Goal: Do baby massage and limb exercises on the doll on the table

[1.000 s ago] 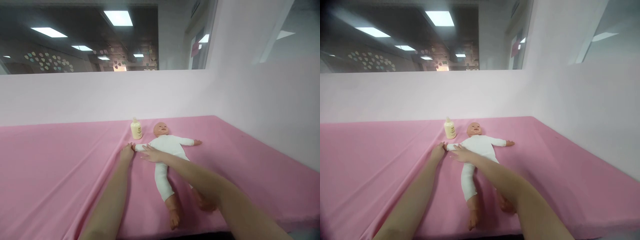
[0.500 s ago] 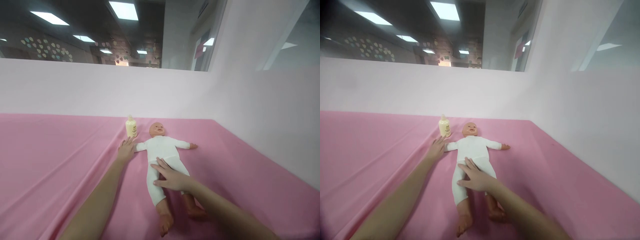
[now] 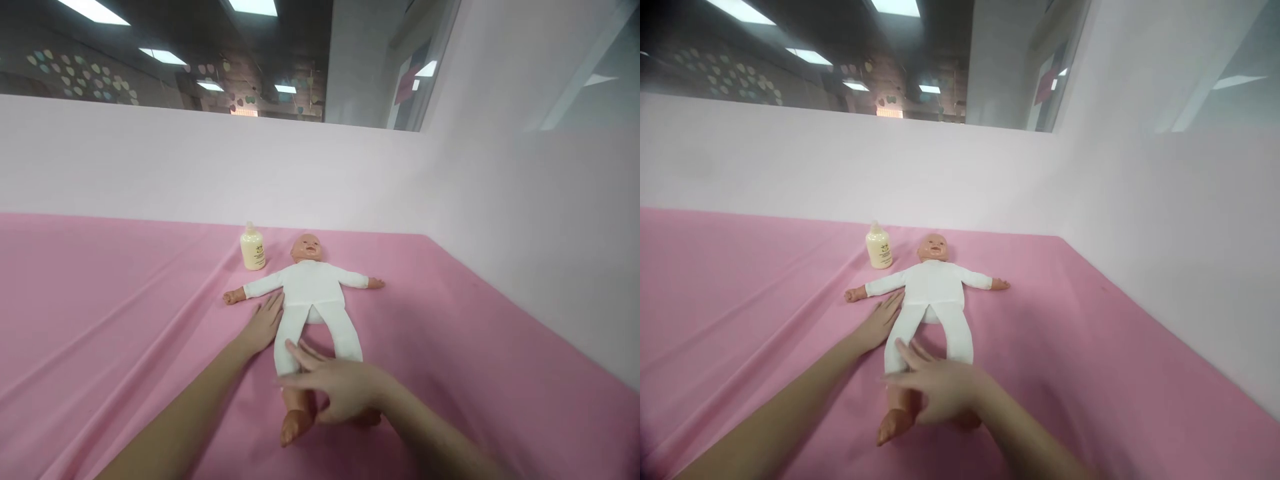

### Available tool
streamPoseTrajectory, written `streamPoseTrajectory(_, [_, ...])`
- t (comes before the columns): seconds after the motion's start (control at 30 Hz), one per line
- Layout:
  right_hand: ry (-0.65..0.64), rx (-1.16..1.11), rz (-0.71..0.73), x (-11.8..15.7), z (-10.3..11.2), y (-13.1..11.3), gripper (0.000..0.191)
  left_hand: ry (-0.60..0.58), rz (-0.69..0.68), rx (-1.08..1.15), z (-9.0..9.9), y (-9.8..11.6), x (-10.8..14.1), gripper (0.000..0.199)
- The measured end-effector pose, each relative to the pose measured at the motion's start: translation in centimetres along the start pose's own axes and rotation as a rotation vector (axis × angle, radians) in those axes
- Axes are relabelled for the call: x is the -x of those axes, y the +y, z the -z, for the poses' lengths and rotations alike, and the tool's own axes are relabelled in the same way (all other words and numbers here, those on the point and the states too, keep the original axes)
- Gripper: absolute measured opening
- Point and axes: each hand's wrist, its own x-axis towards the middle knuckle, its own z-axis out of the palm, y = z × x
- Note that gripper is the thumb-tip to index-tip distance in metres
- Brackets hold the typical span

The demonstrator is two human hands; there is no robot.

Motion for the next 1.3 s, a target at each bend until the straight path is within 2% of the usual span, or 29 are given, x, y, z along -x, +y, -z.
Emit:
streamPoseTrajectory(0.07, [0.031,0.059,0.02,0.4,-0.6,-0.6,0.069,-0.005,0.046,0.115,-0.1,1.6,1.3,0.056])
streamPoseTrajectory(0.17, [0.163,0.039,0.044,0.2,-1.2,-1.0,0.04,0.031,0.065,0.292,0.8,3.9,2.3,0.053])
streamPoseTrajectory(0.27, [0.266,-0.097,0.115,0.3,-1.1,-1.1,0.041,0.109,0.046,0.444,2.1,6.1,3.1,0.052])
streamPoseTrajectory(0.4, [0.439,-0.308,0.11,0.8,-0.4,-1.0,0.015,0.13,-0.147,0.591,2.7,8.6,5.4,0.046])
streamPoseTrajectory(0.47, [0.511,-0.325,0.067,0.9,-0.3,-0.9,0.018,0.093,-0.289,0.621,2.5,9.4,6.7,0.047])
streamPoseTrajectory(0.53, [0.513,-0.241,0.048,0.7,-0.5,-0.7,0.023,0.026,-0.378,0.586,2.2,9.7,7.6,0.048])
streamPoseTrajectory(0.63, [0.392,-0.021,0.083,0.6,-1.0,-0.3,0.029,-0.041,-0.378,0.534,1.9,9.7,7.9,0.05])
streamPoseTrajectory(0.77, [0.227,0.122,0.164,0.9,-1.3,-0.3,0.021,0.008,-0.324,0.562,2.1,9.3,7.5,0.05])
streamPoseTrajectory(0.83, [0.201,0.132,0.182,1.1,-1.3,-0.3,0.016,0.029,-0.325,0.562,2.3,9.2,7.3,0.048])
streamPoseTrajectory(1.0, [0.191,0.202,0.173,1.3,-1.5,0.1,0.021,0.039,-0.415,0.485,2.7,9.3,7.4,0.046])
streamPoseTrajectory(1.1, [0.222,0.231,0.176,1.2,-1.5,0.0,0.025,0.013,-0.494,0.439,3.1,9.7,7.6,0.045])
streamPoseTrajectory(1.17, [0.287,0.232,0.197,1.1,-1.3,-0.2,0.027,0.035,-0.568,0.431,3.4,9.8,7.7,0.048])
streamPoseTrajectory(1.3, [0.546,0.212,0.284,1.2,-1.0,-0.5,0.024,0.147,-0.682,0.38,3.5,8.8,8.1,0.061])
